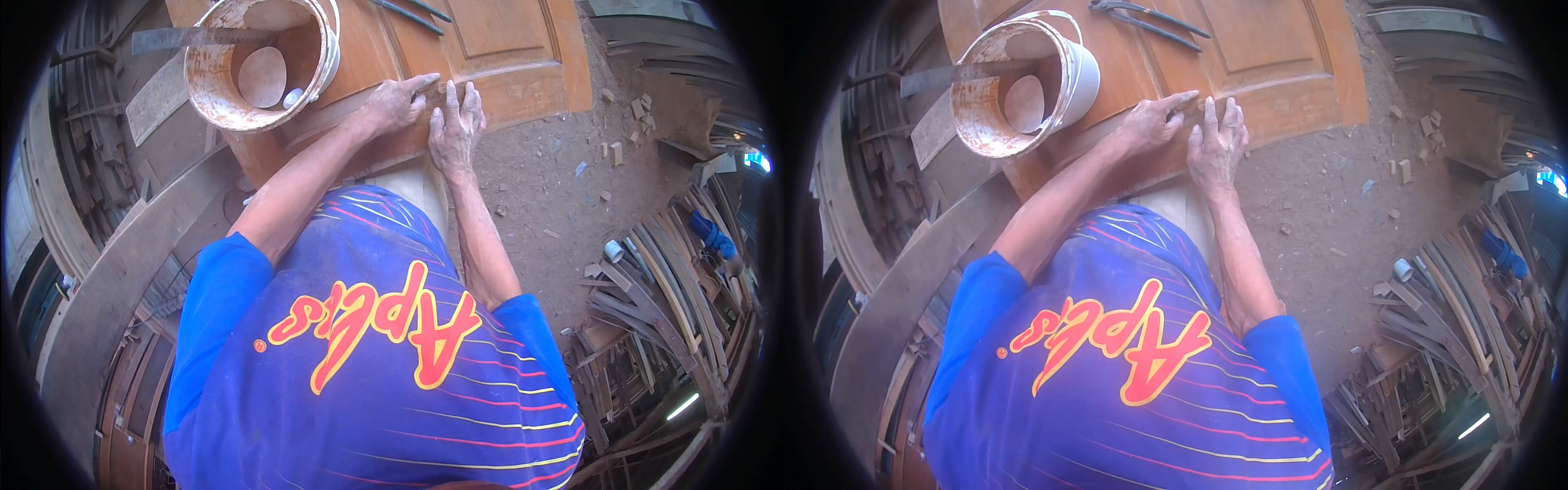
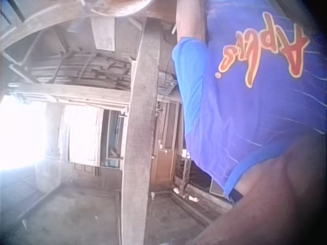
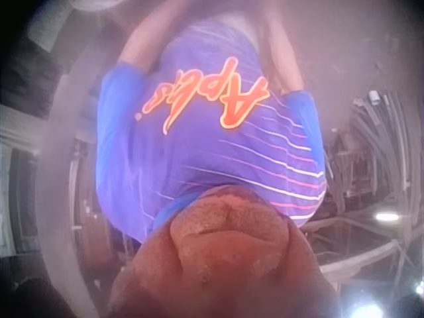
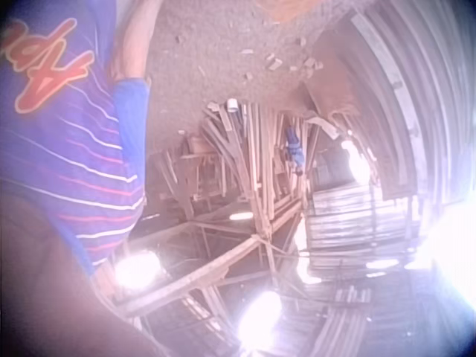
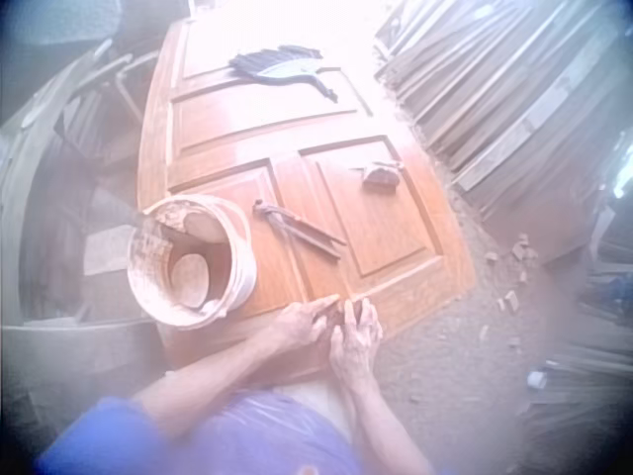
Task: The person takes putty from a container by hand and applies it onto the seams and edges of a wooden door, smoothing it along the surface with their fingers.
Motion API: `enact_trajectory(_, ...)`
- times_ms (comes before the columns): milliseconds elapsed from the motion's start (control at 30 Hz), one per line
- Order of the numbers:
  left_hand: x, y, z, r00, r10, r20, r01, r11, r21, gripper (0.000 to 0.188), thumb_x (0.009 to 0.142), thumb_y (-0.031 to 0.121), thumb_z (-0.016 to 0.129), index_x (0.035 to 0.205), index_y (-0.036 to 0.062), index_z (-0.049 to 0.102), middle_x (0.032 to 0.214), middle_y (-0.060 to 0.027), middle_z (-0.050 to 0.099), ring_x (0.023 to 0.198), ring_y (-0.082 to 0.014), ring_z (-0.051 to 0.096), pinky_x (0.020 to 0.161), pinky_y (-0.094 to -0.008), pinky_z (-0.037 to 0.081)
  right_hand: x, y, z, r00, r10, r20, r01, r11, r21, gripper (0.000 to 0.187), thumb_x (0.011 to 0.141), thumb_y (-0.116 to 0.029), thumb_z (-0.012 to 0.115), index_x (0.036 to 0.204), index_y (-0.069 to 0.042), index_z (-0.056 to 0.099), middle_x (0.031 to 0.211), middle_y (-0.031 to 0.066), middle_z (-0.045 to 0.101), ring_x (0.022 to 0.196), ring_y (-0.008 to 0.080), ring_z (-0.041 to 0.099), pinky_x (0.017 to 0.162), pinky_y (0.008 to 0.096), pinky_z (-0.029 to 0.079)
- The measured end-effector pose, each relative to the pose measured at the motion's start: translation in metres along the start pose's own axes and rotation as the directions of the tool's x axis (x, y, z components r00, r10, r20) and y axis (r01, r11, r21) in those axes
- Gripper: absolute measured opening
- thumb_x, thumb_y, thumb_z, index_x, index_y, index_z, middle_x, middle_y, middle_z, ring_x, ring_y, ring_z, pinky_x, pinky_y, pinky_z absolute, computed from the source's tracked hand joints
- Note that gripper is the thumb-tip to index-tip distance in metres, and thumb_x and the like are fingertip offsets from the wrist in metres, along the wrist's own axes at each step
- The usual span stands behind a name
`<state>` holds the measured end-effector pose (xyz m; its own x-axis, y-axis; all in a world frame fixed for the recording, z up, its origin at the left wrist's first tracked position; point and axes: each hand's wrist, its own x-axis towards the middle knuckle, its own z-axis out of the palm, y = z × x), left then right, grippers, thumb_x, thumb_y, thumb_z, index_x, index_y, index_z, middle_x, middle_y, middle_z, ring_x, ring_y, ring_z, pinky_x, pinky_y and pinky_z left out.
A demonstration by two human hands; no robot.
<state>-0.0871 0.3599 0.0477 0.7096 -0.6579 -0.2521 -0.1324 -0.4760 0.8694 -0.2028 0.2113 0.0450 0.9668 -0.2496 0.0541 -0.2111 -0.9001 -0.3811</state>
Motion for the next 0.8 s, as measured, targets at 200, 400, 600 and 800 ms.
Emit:
enact_trajectory(200, -0.007, 0.008, -0.01, 0.992, -0.036, 0.122, 0.026, 0.996, 0.086, 0.065, 0.095, 0.013, 0.061, 0.158, 0.0218, 0.051, 0.099, -0.0247, 0.075, 0.087, -0.0426, 0.073, 0.084, -0.0525, 0.058, 0.001, -0.007, -0.004, 0.999, -0.05, -0.011, 0.05, 0.999, 0.004, 0.062, 0.097, -0.018, 0.066, 0.157, -0.014, 0.051, 0.164, 0.0306, 0.035, 0.15, 0.05, 0.036, 0.118, 0.0632, 0.031)
enact_trajectory(400, -0.014, 0.008, -0.006, 0.984, -0.042, 0.171, 0.011, 0.984, 0.181, 0.07, 0.094, 0.01, 0.059, 0.162, 0.0195, 0.043, 0.102, -0.0262, 0.074, 0.09, -0.0438, 0.073, 0.083, -0.0549, 0.058, -0.026, -0.01, 0.0, 0.999, -0.017, 0.029, 0.019, 0.997, -0.079, 0.063, 0.098, -0.018, 0.065, 0.159, -0.014, 0.049, 0.164, 0.0337, 0.034, 0.15, 0.0507, 0.035, 0.118, 0.0639, 0.03)
enact_trajectory(600, -0.018, 0.014, -0.008, 0.986, -0.014, 0.168, -0.021, 0.979, 0.204, 0.069, 0.094, 0.01, 0.059, 0.16, 0.017, 0.045, 0.112, -0.0239, 0.075, 0.095, -0.0433, 0.073, 0.085, -0.055, 0.058, -0.009, -0.014, 0.001, 0.999, 0.015, 0.029, -0.011, 0.991, -0.131, 0.063, 0.099, -0.021, 0.065, 0.159, -0.015, 0.049, 0.164, 0.031, 0.035, 0.15, 0.0511, 0.034, 0.118, 0.0639, 0.03)
enact_trajectory(800, -0.018, 0.01, -0.003, 0.987, -0.018, 0.157, -0.018, 0.974, 0.227, 0.074, 0.093, 0.008, 0.058, 0.164, 0.0214, 0.041, 0.104, -0.0266, 0.074, 0.09, -0.0451, 0.072, 0.084, -0.0564, 0.055, -0.008, -0.004, 0.002, 1.0, 0.023, -0.007, -0.023, 1.0, -0.015, 0.061, 0.099, -0.021, 0.065, 0.158, -0.015, 0.05, 0.165, 0.0289, 0.036, 0.15, 0.0487, 0.036, 0.118, 0.0636, 0.031)
